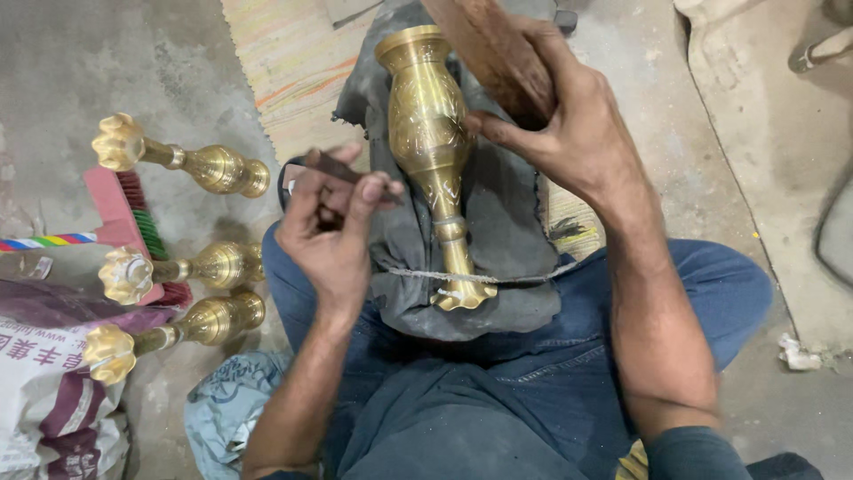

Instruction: The person sits on the floor with a brass vase held upright against a cloth pad on their lap. They hold a steel punch against the vase surface and strike it with a wooden mallet, working the punch around the vase to emboss a decorative pattern, repositioning the vase and punch repeatedly.

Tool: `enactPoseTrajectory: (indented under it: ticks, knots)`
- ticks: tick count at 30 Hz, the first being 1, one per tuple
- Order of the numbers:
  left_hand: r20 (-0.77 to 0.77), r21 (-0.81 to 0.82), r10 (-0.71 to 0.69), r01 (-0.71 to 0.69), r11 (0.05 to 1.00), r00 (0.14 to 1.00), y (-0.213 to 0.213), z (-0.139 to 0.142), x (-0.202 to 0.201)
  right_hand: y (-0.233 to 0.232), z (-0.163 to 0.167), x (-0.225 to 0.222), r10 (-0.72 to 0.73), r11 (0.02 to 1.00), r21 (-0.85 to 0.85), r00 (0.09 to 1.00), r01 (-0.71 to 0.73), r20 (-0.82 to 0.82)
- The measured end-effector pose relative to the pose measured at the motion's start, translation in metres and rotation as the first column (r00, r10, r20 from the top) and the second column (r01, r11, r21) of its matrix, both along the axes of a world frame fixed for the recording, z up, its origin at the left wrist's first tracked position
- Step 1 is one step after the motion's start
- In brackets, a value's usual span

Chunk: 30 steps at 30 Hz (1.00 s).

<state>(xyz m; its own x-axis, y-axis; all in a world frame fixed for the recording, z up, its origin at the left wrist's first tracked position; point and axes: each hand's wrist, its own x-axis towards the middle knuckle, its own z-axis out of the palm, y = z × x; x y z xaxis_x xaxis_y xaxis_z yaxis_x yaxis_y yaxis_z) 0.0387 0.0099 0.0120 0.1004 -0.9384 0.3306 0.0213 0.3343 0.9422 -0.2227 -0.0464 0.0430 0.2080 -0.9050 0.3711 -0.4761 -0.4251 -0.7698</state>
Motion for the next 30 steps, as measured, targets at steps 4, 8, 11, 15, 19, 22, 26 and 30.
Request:
enactPoseTrajectory:
  ticks: [4, 8, 11, 15, 19, 22, 26, 30]
  knots:
    - [-0.126, 0.14, 0.036, -0.018, 0.99, 0.991, 0.04, -0.023, -0.005, -0.028, -0.002, 0.017, 0.205, 0.972, 0.106, 0.977, -0.211, 0.065]
    - [-0.24, 0.213, 0.018, 0.035, 0.977, 0.971, 0.053, -0.033, -0.007, -0.037, 0.012, 0.026, 0.209, 0.944, 0.279, 0.974, -0.177, -0.087]
    - [-0.271, 0.249, -0.014, 0.084, 0.965, 0.963, 0.048, -0.034, -0.008, -0.03, 0.024, 0.034, 0.1, 0.959, 0.283, 0.969, -0.033, -0.227]
    - [-0.255, 0.229, -0.021, 0.081, 0.97, 0.967, 0.04, -0.034, -0.012, -0.021, 0.028, 0.055, -0.056, 0.976, 0.16, 0.886, 0.144, -0.46]
    - [-0.231, 0.225, -0.01, 0.063, 0.972, 0.973, 0.039, -0.033, -0.016, -0.022, 0.021, 0.058, -0.065, 0.996, 0.019, 0.876, 0.084, -0.478]
    - [-0.244, 0.233, 0.003, 0.056, 0.971, 0.97, 0.039, -0.031, -0.015, -0.023, 0.015, 0.049, -0.041, 0.999, -0.041, 0.925, 0.028, -0.378]
    - [-0.259, 0.296, 0.025, 0.055, 0.953, 0.965, 0.038, -0.023, -0.011, -0.022, 0.005, 0.037, 0.029, 0.999, 0.034, 0.958, -0.02, -0.287]
    - [-0.225, 0.258, -0.042, 0.102, 0.961, 0.973, 0.033, -0.015, -0.01, -0.029, -0.003, 0.028, 0.06, 0.982, 0.186, 0.966, -0.012, -0.252]
